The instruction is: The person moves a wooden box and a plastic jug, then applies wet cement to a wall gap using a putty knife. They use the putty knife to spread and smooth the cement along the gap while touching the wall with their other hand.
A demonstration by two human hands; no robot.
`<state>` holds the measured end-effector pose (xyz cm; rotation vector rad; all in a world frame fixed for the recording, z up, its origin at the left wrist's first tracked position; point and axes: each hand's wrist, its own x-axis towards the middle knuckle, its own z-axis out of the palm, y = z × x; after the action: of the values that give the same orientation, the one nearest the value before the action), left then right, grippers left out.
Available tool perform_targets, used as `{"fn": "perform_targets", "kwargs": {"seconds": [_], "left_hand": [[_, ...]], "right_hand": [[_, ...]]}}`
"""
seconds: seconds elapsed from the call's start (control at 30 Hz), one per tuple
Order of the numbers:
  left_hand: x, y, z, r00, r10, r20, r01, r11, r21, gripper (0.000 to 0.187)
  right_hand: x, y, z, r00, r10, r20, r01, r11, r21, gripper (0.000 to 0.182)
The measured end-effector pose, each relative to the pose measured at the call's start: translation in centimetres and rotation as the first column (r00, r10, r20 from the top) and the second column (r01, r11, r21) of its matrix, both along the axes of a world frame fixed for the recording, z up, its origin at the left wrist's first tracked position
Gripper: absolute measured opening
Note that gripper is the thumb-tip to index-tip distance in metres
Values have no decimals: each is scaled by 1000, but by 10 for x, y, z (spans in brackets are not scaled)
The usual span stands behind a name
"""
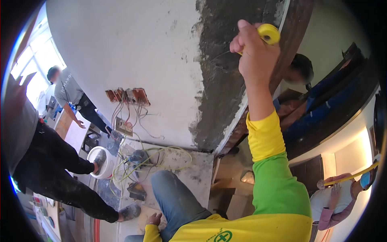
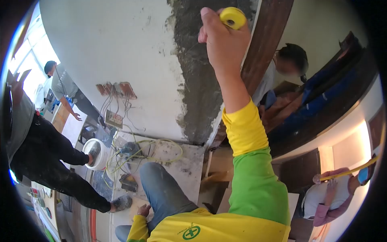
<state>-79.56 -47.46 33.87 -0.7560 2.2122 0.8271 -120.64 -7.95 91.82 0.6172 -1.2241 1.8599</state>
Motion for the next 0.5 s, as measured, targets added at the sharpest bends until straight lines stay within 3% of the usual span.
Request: {"fn": "perform_targets", "kwargs": {"seconds": [0.1, 0.17, 0.23, 0.27, 0.33, 0.37, 0.4, 0.47, 0.5], "left_hand": [[6, -7, -22, 1000, 12, -3, -12, 1000, -6, 81], [17, -27, -62, 987, -125, -102, 125, 992, 1, 81], [25, -28, -50, 989, -124, -86, 123, 992, -21, 81], [6, -26, -46, 988, -113, -101, 109, 993, -44, 81], [-25, -22, -37, 987, -25, -158, 21, 999, -24, 77], [-1, -29, -32, 986, 34, -161, -37, 999, -14, 73], [0, -41, -44, 950, -118, -290, 110, 993, -44, 63], [-24, -41, -13, 946, -145, -291, 116, 987, -113, 41], [-8, -57, -46, 716, -472, -514, 354, 881, -315, 31]], "right_hand": [[30, 1, 19, 989, 20, -148, -33, 995, -90, 20], [16, -5, -3, 984, 39, -174, -56, 994, -93, 20], [-30, -20, -56, 933, -195, 302, 113, 957, 268, 16], [-25, -25, -55, 941, -185, 283, 108, 958, 266, 16], [-2, -36, -66, 984, -171, -44, 174, 981, 87, 16], [-3, -28, -54, 951, -144, -275, 153, 988, 12, 15], [-2, -16, -35, 887, 75, -455, -40, 996, 85, 13], [-10, -9, -8, 910, 30, -412, 28, 991, 133, 14], [-21, -12, 3, 915, -65, -399, 154, 968, 196, 22]]}}
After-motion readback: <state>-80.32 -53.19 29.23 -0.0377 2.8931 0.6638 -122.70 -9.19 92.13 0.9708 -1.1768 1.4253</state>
